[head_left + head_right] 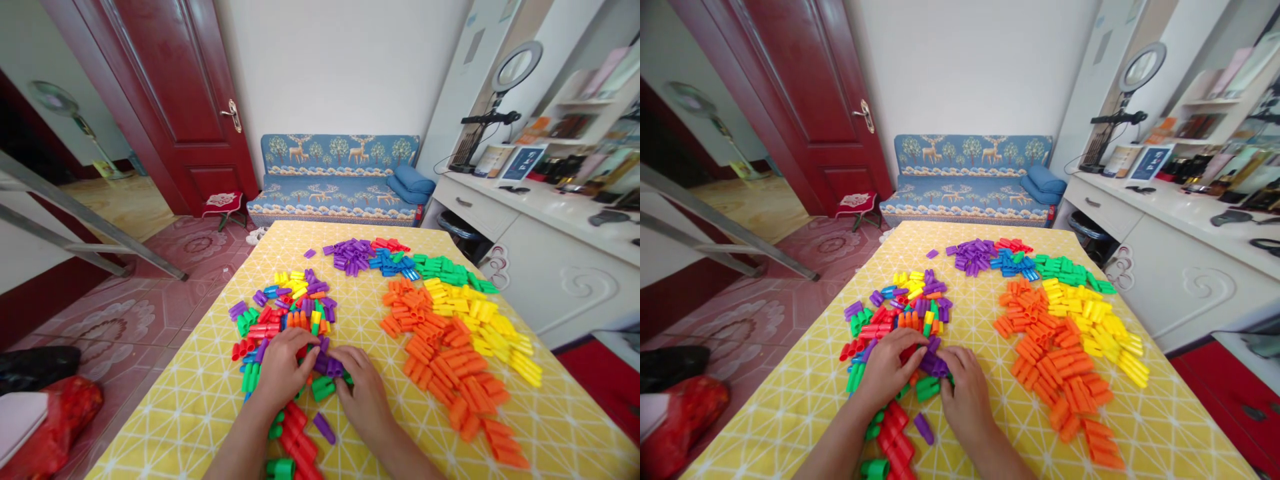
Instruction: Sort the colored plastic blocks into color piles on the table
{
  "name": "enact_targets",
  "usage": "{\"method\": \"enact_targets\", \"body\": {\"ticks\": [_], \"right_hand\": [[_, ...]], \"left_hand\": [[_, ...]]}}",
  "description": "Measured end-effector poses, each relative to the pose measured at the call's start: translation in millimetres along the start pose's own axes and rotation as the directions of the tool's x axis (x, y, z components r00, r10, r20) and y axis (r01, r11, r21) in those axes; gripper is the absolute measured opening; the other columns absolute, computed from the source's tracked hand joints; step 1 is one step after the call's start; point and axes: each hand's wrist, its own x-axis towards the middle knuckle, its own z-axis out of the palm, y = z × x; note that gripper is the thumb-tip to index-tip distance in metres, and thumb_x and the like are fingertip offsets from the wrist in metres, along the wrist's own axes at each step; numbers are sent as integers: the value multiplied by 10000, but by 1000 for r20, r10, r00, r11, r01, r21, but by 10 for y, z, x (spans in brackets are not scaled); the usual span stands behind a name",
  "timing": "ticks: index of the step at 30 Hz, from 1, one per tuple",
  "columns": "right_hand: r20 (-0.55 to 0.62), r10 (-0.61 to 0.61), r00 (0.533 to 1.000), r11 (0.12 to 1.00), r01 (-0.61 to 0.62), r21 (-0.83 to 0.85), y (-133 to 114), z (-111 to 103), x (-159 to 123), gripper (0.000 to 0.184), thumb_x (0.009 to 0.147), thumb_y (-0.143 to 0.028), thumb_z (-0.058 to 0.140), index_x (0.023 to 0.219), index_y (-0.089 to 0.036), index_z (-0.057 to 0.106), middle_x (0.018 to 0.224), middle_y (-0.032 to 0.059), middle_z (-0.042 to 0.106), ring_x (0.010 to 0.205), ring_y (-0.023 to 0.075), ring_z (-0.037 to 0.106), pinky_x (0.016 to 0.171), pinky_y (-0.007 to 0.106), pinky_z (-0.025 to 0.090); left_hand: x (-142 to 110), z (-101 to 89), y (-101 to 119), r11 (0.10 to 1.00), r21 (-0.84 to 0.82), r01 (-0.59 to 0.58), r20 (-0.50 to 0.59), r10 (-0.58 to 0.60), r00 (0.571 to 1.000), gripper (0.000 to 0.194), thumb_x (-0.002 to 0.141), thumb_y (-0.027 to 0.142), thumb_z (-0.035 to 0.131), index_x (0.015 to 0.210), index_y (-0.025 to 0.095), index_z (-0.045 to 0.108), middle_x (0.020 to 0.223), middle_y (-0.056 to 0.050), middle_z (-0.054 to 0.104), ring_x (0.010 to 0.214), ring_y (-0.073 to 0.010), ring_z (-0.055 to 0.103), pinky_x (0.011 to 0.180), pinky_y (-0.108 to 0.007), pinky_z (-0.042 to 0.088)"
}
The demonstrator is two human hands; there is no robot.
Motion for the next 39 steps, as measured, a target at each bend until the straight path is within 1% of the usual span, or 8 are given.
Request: {"method": "enact_targets", "body": {"ticks": [6, 12, 17, 21, 27, 33, 37, 39], "right_hand": [[-174, 162, 971, 976, -132, 172, 132, 48, 40, 443, 722, -124, 570, 1154, -223, 565, 1124, 78, 601, 970, 220, 621, 877, 392, 528], [-22, -18, 1000, 1000, 18, -17, 22, -121, -31, 609, 651, -66, 535, 1236, -235, 532, 1256, 87, 554, 1196, 269, 495, 1041, 452, 406], [1, 28, 1000, 989, -28, -142, 58, -223, -46, 558, 650, -51, 518, 1174, -232, 576, 1124, 86, 617, 1077, 281, 541, 974, 470, 441], [-59, 90, 994, 994, -93, -49, 210, -177, -29, 384, 786, -120, 513, 1148, -223, 590, 1102, 80, 641, 1029, 247, 583, 925, 431, 480], [-55, 212, 976, 967, -201, 156, 264, -163, -14, 309, 844, -333, 595, 1123, -204, 621, 1043, 93, 681, 937, 241, 637, 850, 400, 518], [-204, 158, 966, 944, -87, 317, 281, -238, 15, 266, 901, -355, 510, 1082, -237, 665, 1129, 91, 644, 1036, 234, 609, 875, 377, 502], [-188, 298, 936, 880, -193, 433, 321, -209, 13, 323, 865, -389, 576, 1130, -208, 606, 1030, 95, 667, 935, 230, 637, 805, 363, 517], [-165, 348, 923, 842, -230, 488, 321, -193, 12, 323, 844, -410, 602, 1079, -190, 596, 925, 82, 670, 827, 215, 643, 726, 336, 522]], "left_hand": [[-8, -31, 11, 992, -113, -62, -47, 57, 997, 154, 895, 277, 547, 902, 224, 692, 895, -52, 689, 891, -194, 618, 828, -341, 464], [-21, -97, 92, 981, -142, -136, 63, 146, 987, 177, 883, 307, 565, 776, 219, 675, 769, -32, 684, 777, -185, 601, 820, -362, 423], [-13, -131, 132, 975, -104, -197, 255, 218, 942, 215, 755, 451, 706, 830, 250, 698, 752, -11, 683, 786, -200, 578, 895, -399, 381], [-15, -125, 135, 976, -38, -213, 324, 214, 921, 470, 551, 552, 815, 918, 275, 717, 800, -21, 658, 834, -227, 557, 908, -414, 371], [-43, -76, 139, 984, 27, -177, 324, 159, 933, 326, 600, 180, 730, 909, 279, 697, 848, -10, 617, 897, -223, 521, 890, -391, 363], [-75, -65, 126, 990, -4, -139, 237, 136, 962, 207, 651, 67, 587, 794, 210, 635, 897, -24, 593, 907, -196, 526, 888, -376, 363], [-79, -43, 99, 991, 19, -131, 224, 124, 967, 75, 703, 172, 675, 700, 196, 604, 890, -17, 593, 888, -191, 529, 869, -372, 363], [-71, -21, 74, 992, 32, -118, 231, 108, 967, 178, 700, 265, 735, 654, 191, 580, 855, -7, 597, 860, -187, 530, 846, -366, 364]]}}
